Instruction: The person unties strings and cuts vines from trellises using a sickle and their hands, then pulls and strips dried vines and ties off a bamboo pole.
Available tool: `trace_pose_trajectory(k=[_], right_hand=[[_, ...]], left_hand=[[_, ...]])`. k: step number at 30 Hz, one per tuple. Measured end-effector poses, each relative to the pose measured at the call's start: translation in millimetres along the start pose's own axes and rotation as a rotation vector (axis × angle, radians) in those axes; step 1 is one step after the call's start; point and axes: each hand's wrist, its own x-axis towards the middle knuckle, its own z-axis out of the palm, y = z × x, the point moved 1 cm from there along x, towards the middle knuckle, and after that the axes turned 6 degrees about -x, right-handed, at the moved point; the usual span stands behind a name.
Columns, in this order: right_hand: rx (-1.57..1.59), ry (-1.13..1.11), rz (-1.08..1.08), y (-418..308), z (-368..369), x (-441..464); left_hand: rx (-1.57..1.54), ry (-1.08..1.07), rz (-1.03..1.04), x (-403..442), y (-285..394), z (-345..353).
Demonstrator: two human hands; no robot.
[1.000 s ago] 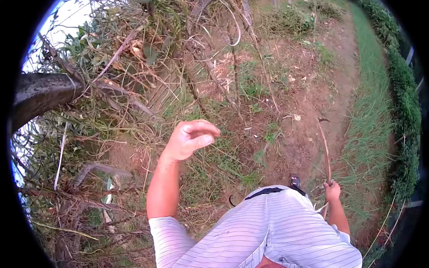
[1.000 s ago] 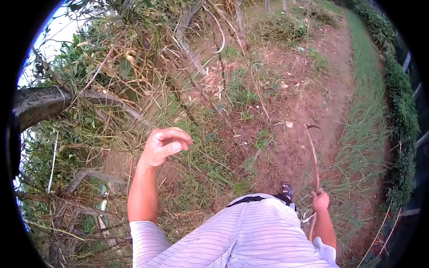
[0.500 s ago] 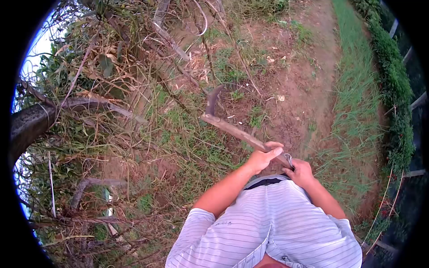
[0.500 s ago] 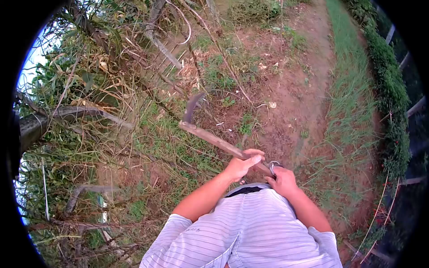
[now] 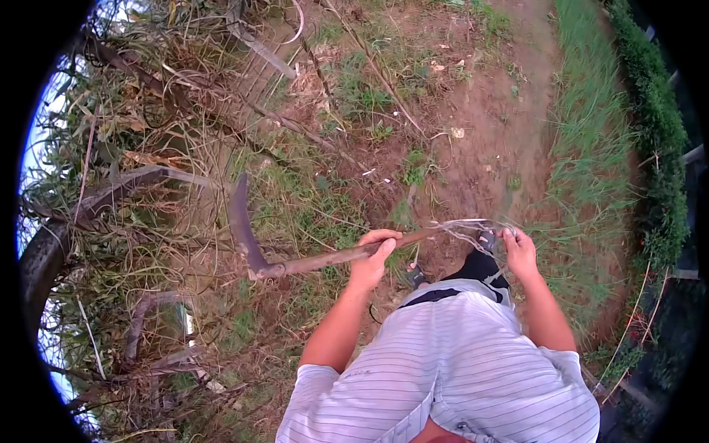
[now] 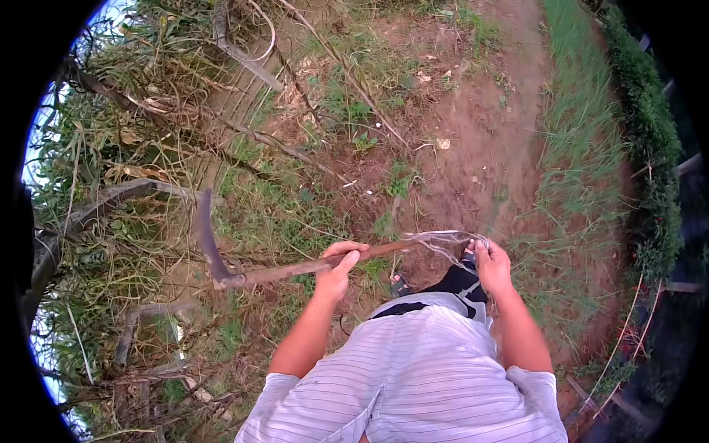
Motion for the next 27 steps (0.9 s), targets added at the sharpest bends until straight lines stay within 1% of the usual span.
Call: trace_pose_trajectory(k=[1, 2, 3, 4, 5, 6, 8, 10, 11, 13, 15, 16, 17, 18, 19, 21, 22, 24, 27], right_hand=[[0.089, 0.010, 0.091, 28.8, -10.1, 16.6], [0.177, 0.020, 0.184, 51.5, -23.5, 28.4], [0.181, 0.014, 0.204, 65.4, -40.8, 37.2], [0.203, 0.038, 0.342, 78.9, -59.9, 48.6], [0.227, 0.061, 0.478, 90.4, -77.0, 60.6], [0.233, 0.054, 0.494, 97.8, -95.7, 70.9], [0.499, 0.036, 0.674, 105.9, -135.6, 86.5], [0.525, 0.043, 0.701, 119.7, -172.3, 104.5], [0.541, 0.063, 0.715, 126.1, -191.0, 111.4], [0.539, 0.086, 0.724, 133.2, -225.6, 123.2], [0.543, 0.121, 0.755, 133.6, -254.7, 133.0], [0.457, 0.142, 0.767, 136.6, -268.8, 138.1], [0.465, 0.171, 0.765, 139.8, -282.0, 142.5], [0.447, 0.191, 0.777, 141.1, -294.3, 147.9], [0.428, 0.206, 0.789, 142.1, -305.0, 153.0], [0.433, 0.253, 0.779, 144.3, -321.6, 161.7], [0.442, 0.268, 0.781, 147.7, -329.3, 166.5], [0.454, 0.295, 0.782, 158.0, -340.0, 174.1], [0.495, 0.348, 0.743, 177.5, -348.6, 185.2]], left_hand=[[0.034, 0.074, -0.020, -0.5, -1.7, -4.9], [0.106, 0.124, 0.024, -0.9, -6.3, -12.3], [0.204, 0.182, 0.026, -2.7, -6.8, -16.5], [0.258, 0.245, -0.016, -5.0, -8.6, -19.1], [0.318, 0.291, -0.002, -4.9, -9.5, -19.1], [0.338, 0.319, -0.026, -4.1, -10.9, -19.4], [0.371, 0.353, -0.066, -3.2, -11.5, -9.9], [0.479, 0.395, -0.069, 5.7, -7.8, 5.3], [0.485, 0.389, -0.077, 10.5, -7.3, 13.8], [0.457, 0.389, -0.173, 22.1, -14.1, 29.3], [0.495, 0.335, -0.178, 37.8, -19.2, 48.4], [0.484, 0.315, -0.248, 48.3, -18.2, 63.7], [0.477, 0.294, -0.316, 60.2, -19.0, 75.7], [0.607, 0.286, -0.373, 74.2, -15.4, 93.0], [0.608, 0.268, -0.367, 85.4, -19.5, 104.1], [0.538, 0.342, -0.492, 107.1, -28.2, 121.4], [0.598, 0.341, -0.523, 121.9, -28.6, 134.3], [0.588, 0.289, -0.529, 154.2, -46.0, 135.4], [0.585, 0.227, -0.566, 221.2, -44.5, 167.0]])
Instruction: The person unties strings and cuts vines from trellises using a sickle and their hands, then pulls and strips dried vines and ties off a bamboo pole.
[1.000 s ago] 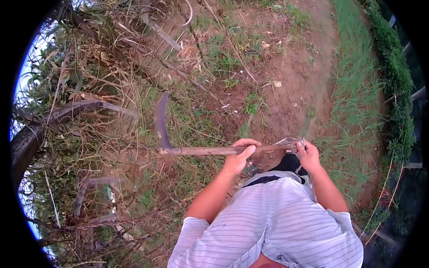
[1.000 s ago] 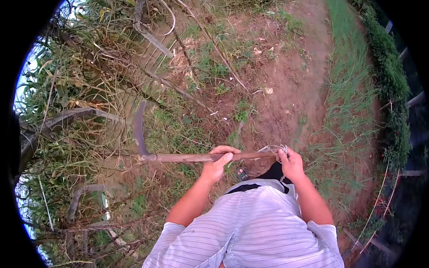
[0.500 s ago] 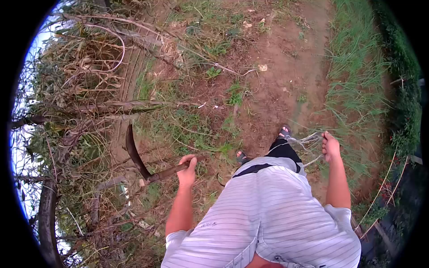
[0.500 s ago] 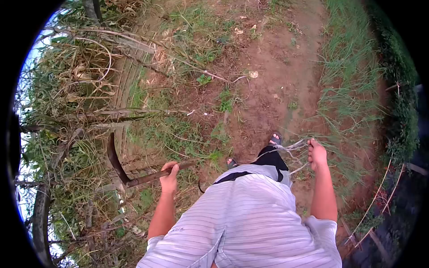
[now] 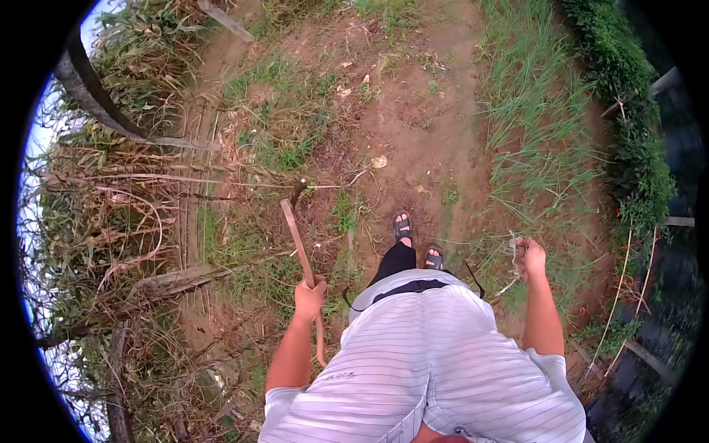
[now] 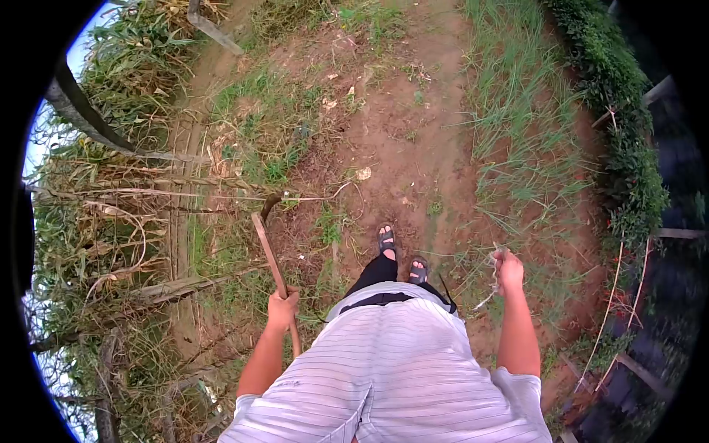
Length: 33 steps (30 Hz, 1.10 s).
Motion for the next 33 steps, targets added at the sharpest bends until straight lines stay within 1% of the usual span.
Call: trace_pose_trajectory(k=[3, 4, 6, 7, 10, 12, 14, 15, 16, 17, 18, 19, 20, 22, 23, 24, 25, 27, 30, 31, 33], right_hand=[[0.003, 0.048, 0.063, -11.7, -2.0, 13.9], [0.016, 0.058, 0.061, -14.0, -2.5, 23.6], [-0.055, 0.128, 0.105, -19.4, -1.9, 45.2], [-0.075, 0.159, 0.127, -23.4, 0.2, 57.4], [0.032, 0.232, 0.237, -28.4, 8.8, 92.6], [0.045, 0.265, 0.266, -32.2, 13.5, 117.5], [-0.567, 0.223, 0.037, 21.5, 6.0, 179.0], [-0.860, 0.260, -0.077, 44.0, 3.2, 207.5], [-0.672, 0.242, 0.051, 2.1, 19.6, 193.1], [-0.476, 0.248, 0.179, -30.1, 32.9, 183.3], [-0.294, 0.276, 0.303, -84.5, 54.7, 160.2], [-0.379, 0.278, 0.338, -140.9, 74.5, 144.9], [-0.367, 0.278, 0.345, -132.4, 74.7, 165.9], [-0.401, 0.223, 0.100, -104.4, 82.6, 225.0], [-0.376, 0.187, 0.125, -110.9, 89.9, 242.8], [-0.371, 0.190, 0.130, -128.1, 94.0, 260.6], [-0.665, 0.116, 0.140, -144.2, 97.5, 278.6], [-0.965, 0.026, 0.150, -184.6, 94.9, 326.7], [-1.339, -0.036, -0.073, -255.4, 80.7, 407.0], [-1.061, -0.110, 0.213, -343.4, 78.9, 406.3], [-1.032, -0.035, 0.126, -393.7, 54.7, 475.0]], left_hand=[[0.054, -0.035, 0.062, 47.7, 71.4, 26.1], [0.060, -0.047, 0.072, 65.2, 80.6, 31.9], [-0.180, -0.245, -0.158, 98.4, 82.5, 42.6], [-0.064, -0.208, -0.199, 124.4, 72.4, 47.0], [0.054, -0.047, -0.185, 196.9, 88.5, 74.6], [0.063, -0.060, -0.228, 225.8, 152.9, 87.3], [0.084, -0.067, -0.240, 279.4, 223.9, 98.2], [0.117, -0.105, -0.169, 310.0, 248.8, 98.4], [0.157, -0.145, -0.108, 334.3, 270.3, 99.8], [0.188, -0.147, -0.119, 345.1, 304.7, 106.1], [0.143, -0.241, -0.135, 345.8, 348.7, 117.0], [0.088, -0.333, -0.145, 352.8, 382.6, 130.7], [0.100, -0.337, -0.142, 368.1, 393.1, 138.9], [0.174, -0.374, -0.273, 407.2, 402.6, 159.6], [0.258, -0.357, -0.271, 424.0, 413.8, 176.3], [0.264, -0.360, -0.271, 441.0, 427.3, 196.3], [0.243, -0.340, -0.295, 456.9, 438.0, 215.0], [0.251, -0.313, -0.309, 482.1, 475.1, 256.5], [0.293, -0.303, -0.369, 509.9, 541.3, 300.3], [0.327, -0.312, -0.369, 512.6, 566.5, 309.8], [0.356, -0.303, -0.383, 523.6, 619.4, 332.3]])
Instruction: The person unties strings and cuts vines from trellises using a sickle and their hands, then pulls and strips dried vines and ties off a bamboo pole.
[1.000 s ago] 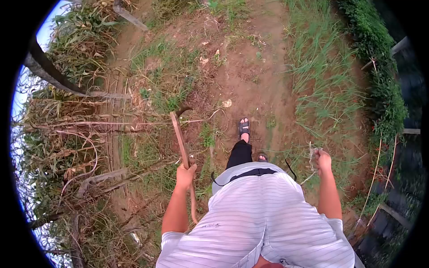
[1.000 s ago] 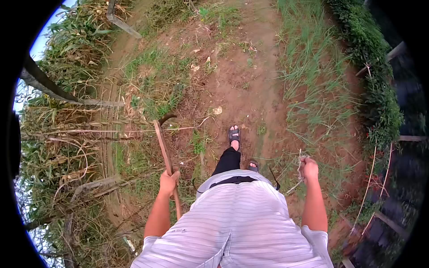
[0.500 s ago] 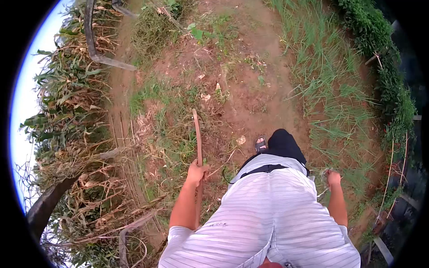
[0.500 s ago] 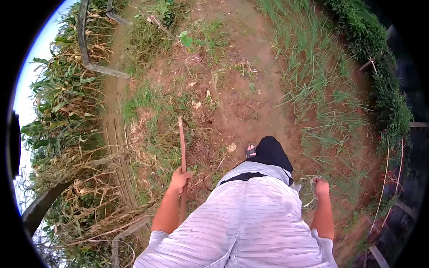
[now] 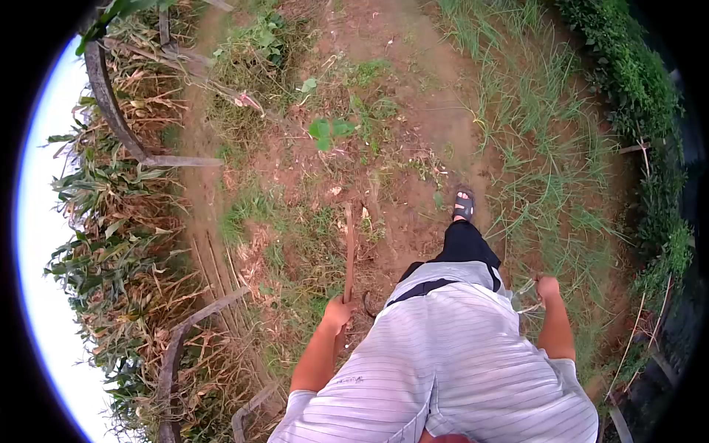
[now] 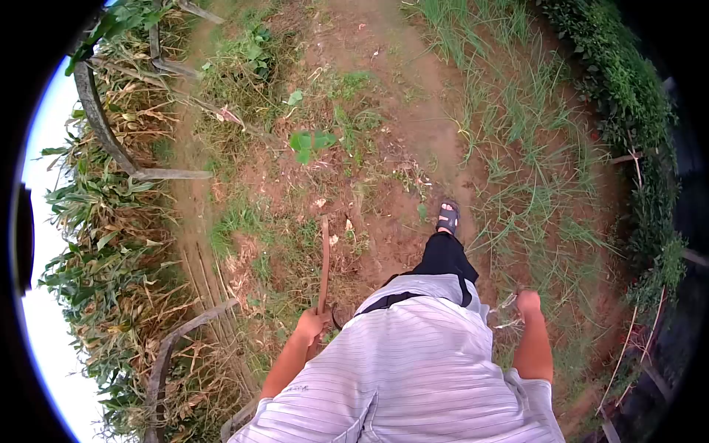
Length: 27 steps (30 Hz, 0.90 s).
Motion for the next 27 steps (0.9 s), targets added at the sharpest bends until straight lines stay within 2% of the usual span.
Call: trace_pose_trajectory(k=[2, 5, 7, 10, 13, 14, 15, 18, 20, 24, 26, 27], right_hand=[[0.455, 0.147, -0.010, -61.2, -115.0, 2.7], [0.551, 0.274, -0.231, -86.0, -209.5, 101.0], [0.783, 0.301, -0.087, -147.2, -298.2, 100.6], [0.744, 0.335, -0.110, -220.2, -371.6, 142.0], [0.662, 0.372, -0.153, -284.1, -405.6, 166.3], [0.891, 0.275, -0.018, -306.8, -407.8, 171.6], [0.783, 0.265, 0.047, -325.3, -413.2, 171.7], [0.704, 0.278, 0.137, -369.2, -424.1, 172.6], [0.424, 0.374, 0.088, -376.3, -420.1, 191.6], [0.384, 0.277, 0.036, -377.3, -411.3, 250.1], [-0.459, 0.470, -0.446, -390.8, -430.7, 278.8], [-0.460, 0.466, -0.449, -394.9, -438.7, 302.8]], left_hand=[[0.037, -0.019, 0.009, 8.1, 44.3, -8.8], [-0.043, -0.047, 0.043, 25.2, 106.2, -15.5], [-0.115, -0.063, 0.052, 34.1, 153.3, -16.0], [-0.204, -0.102, 0.094, 75.0, 236.7, -16.0], [-0.182, -0.169, 0.169, 137.8, 317.6, -32.2], [-0.248, -0.190, 0.188, 151.4, 360.8, -33.9], [-0.313, -0.203, 0.181, 154.7, 392.7, -36.9], [-0.193, -0.119, 0.210, 180.1, 510.0, -62.2], [-0.092, -0.067, 0.249, 207.5, 567.2, -88.1], [-0.018, -0.019, 0.275, 240.1, 704.5, -120.1], [0.015, 0.051, 0.306, 253.1, 767.4, -121.6], [0.015, 0.054, 0.302, 264.9, 789.3, -122.0]])
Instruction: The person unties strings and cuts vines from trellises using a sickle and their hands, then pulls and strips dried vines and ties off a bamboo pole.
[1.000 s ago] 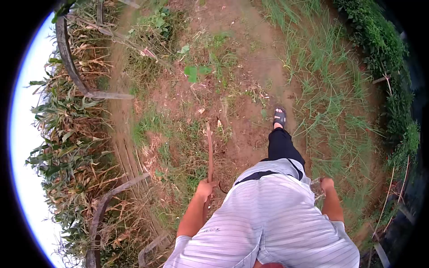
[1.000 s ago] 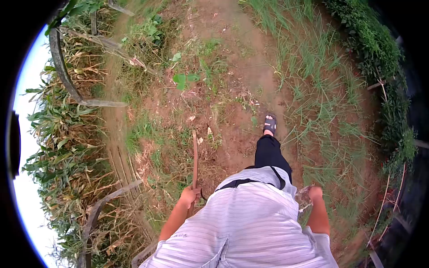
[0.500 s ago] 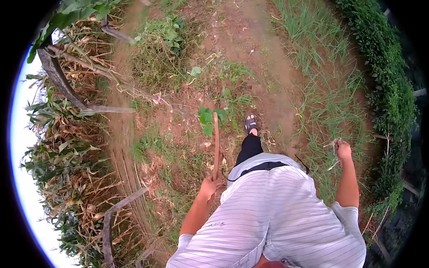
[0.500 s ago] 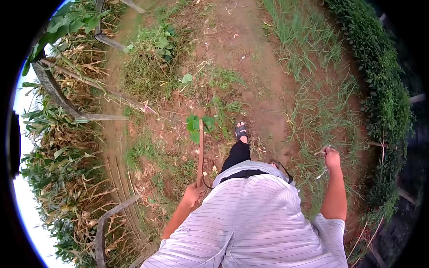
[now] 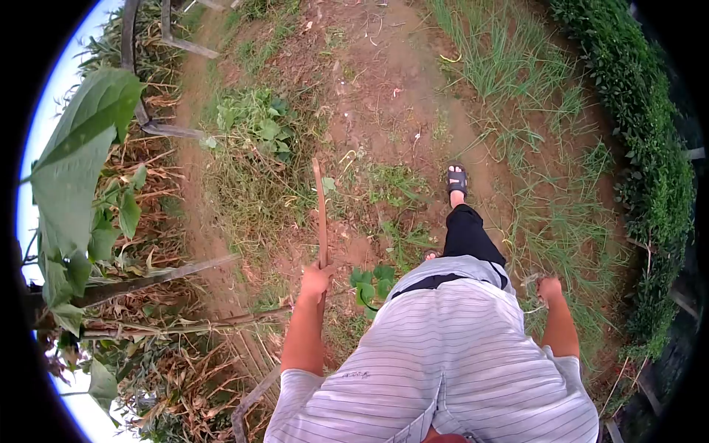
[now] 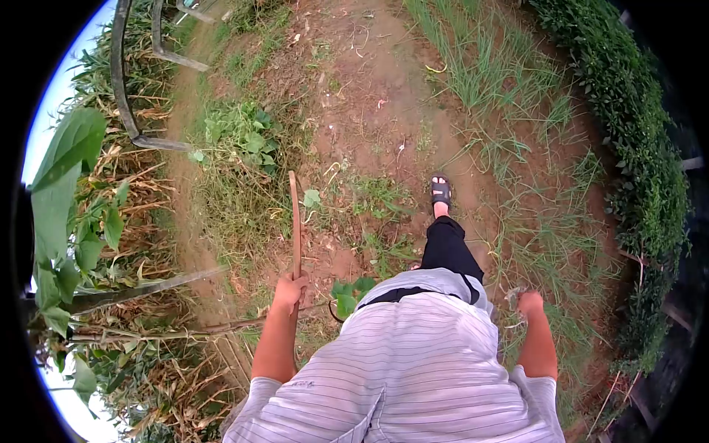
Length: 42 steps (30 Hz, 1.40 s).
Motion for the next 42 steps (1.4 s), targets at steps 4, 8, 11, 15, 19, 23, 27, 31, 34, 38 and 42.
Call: trace_pose_trajectory(k=[4, 8, 11, 15, 19, 23, 27, 31, 34, 38, 42], right_hand=[[0.345, -0.522, 0.119, 24.9, -50.3, 112.3], [0.465, -0.692, 0.411, 47.8, -206.3, 259.4], [0.456, -0.454, 0.292, 79.6, -255.5, 372.5], [0.393, -0.175, 0.213, 51.4, -398.6, 514.4], [0.740, -0.069, 0.211, -17.4, -515.4, 640.6], [0.797, -0.125, 0.073, -86.2, -594.0, 752.4], [0.726, -0.143, -0.129, -154.4, -682.7, 839.5], [0.804, -0.241, -0.241, -213.9, -769.8, 909.6], [0.980, -0.382, -0.305, -240.9, -784.5, 1001.8], [1.060, -0.537, -0.303, -250.1, -825.7, 1132.9], [1.223, -0.559, -0.093, -211.5, -864.0, 1254.4]], left_hand=[[0.001, 0.046, -0.056, 35.9, 57.7, 11.6], [-0.001, 0.097, -0.214, 41.9, 100.0, 30.2], [-0.084, 0.083, -0.305, 45.1, 132.1, 47.2], [-0.212, 0.080, -0.356, 89.5, 159.8, 68.5], [-0.341, 0.067, -0.346, 164.3, 199.8, 80.7], [-0.403, 0.077, -0.382, 247.1, 266.1, 81.2], [-0.552, 0.153, -0.346, 287.5, 356.9, 55.9], [-0.600, 0.231, -0.209, 291.0, 426.4, 31.3], [-0.681, 0.391, -0.212, 285.5, 452.3, 37.0], [-0.850, 0.613, -0.313, 241.5, 476.4, 94.8], [-1.101, 0.780, -0.543, 195.3, 521.6, 190.8]])
